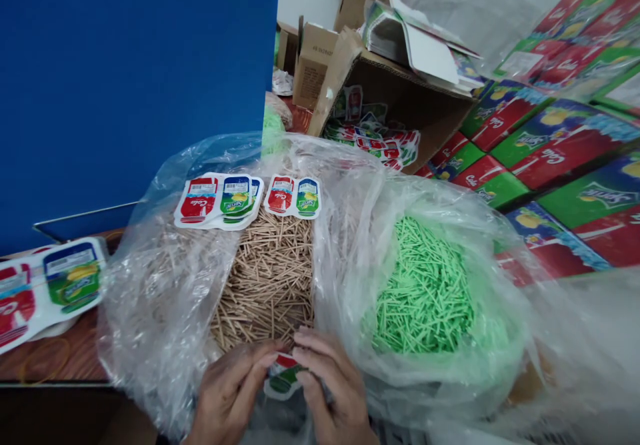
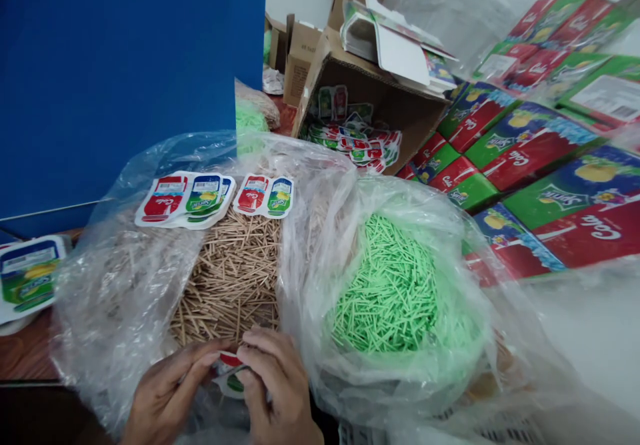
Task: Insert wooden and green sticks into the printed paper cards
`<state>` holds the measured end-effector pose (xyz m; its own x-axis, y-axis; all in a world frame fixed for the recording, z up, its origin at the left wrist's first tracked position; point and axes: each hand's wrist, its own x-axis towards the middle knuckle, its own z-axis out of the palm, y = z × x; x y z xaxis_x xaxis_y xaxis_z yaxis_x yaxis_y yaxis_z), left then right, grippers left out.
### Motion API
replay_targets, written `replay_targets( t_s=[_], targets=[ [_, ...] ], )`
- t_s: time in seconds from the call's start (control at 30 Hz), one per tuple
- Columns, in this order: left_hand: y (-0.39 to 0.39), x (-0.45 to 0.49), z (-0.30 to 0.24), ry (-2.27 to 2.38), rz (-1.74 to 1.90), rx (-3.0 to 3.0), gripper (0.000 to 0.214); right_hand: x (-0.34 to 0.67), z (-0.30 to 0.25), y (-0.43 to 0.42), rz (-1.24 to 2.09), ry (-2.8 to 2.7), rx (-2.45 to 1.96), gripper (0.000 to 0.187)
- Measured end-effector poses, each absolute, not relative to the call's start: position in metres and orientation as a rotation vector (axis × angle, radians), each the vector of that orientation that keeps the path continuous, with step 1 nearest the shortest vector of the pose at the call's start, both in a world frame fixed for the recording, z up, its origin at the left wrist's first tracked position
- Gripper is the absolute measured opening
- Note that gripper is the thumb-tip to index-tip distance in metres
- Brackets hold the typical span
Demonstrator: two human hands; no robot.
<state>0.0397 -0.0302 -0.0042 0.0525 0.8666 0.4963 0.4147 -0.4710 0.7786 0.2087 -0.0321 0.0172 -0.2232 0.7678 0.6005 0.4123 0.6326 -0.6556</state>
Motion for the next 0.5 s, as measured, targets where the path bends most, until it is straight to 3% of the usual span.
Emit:
replay_targets(
  t_s=[0.5],
  targets=[
    [-0.0317,0.0311,-0.0083,1.35,1.526,1.637,0.018,0.2102,0.0157,-0.0318,0.365,-1.847,-1.011,0.022]
  ],
)
